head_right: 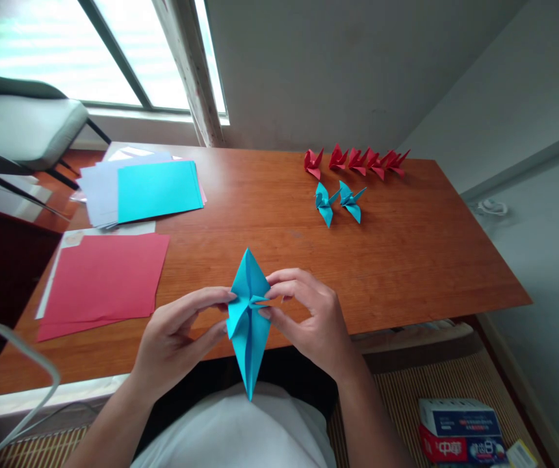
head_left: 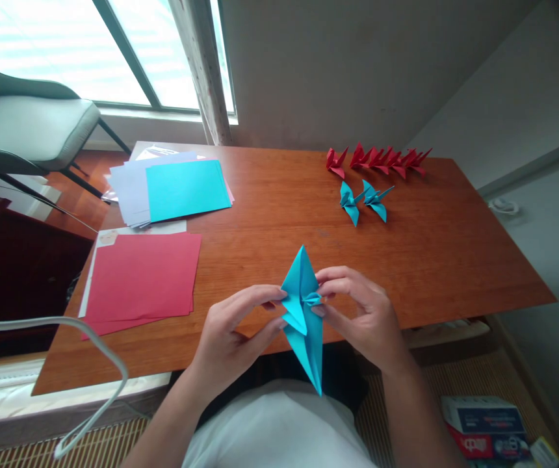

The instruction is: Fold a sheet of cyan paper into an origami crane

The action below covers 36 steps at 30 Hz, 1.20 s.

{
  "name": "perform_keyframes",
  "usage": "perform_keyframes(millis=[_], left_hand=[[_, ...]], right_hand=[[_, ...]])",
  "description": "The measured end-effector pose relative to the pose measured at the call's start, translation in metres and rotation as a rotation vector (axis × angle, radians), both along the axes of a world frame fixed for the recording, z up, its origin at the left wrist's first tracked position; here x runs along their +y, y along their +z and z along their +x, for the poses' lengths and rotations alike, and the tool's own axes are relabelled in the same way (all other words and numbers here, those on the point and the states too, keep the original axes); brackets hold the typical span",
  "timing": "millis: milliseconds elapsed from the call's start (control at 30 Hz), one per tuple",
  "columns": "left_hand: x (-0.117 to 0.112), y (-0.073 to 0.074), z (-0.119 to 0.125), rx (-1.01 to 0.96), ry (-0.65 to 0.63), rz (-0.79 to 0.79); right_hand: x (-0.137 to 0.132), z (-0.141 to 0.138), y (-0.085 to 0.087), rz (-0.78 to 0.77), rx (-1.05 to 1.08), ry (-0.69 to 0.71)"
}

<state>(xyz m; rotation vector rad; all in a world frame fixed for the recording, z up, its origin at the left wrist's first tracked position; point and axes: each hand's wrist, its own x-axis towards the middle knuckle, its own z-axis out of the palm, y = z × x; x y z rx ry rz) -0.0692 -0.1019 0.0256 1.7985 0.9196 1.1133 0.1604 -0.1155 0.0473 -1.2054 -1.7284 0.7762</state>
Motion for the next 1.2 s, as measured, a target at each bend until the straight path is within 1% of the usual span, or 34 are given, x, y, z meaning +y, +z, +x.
perform_keyframes(millis=[133,267,500,633,733,933,1200], left_hand=[[0.0029,0.0055,0.0021,0.031,0.022,0.057],[0.0027,0.008,0.0035,0.013,0.011,0.064],[-0.0045,0.0044,0.004,-0.104,-0.005,0.042],[-0.0067,0.0024,0.004,-0.135,0.02,0.032],[-0.006,0.0033,0.0036,-0.111,0.014,0.049],[-0.0036,0.0067,0.0026,-0.02,-0.047,0.127],[-0.0029,0.0058,0.0036,-0.017,-0.064,0.143]], right_hand=[[0.0007,-0.0006,0.0004,0.009,-0.002,0.046],[-0.0002,-0.0002,-0.0006,0.035,0.017,0.067],[-0.0036,-0.0002,-0.0037,0.079,0.084,0.105],[-0.0055,-0.0001,-0.0042,0.095,0.051,0.102],[-0.0065,-0.0002,-0.0042,0.103,0.022,0.086],[-0.006,-0.0017,-0.0048,0.115,0.022,0.07],[-0.0039,-0.005,-0.0037,0.145,0.015,0.048]])
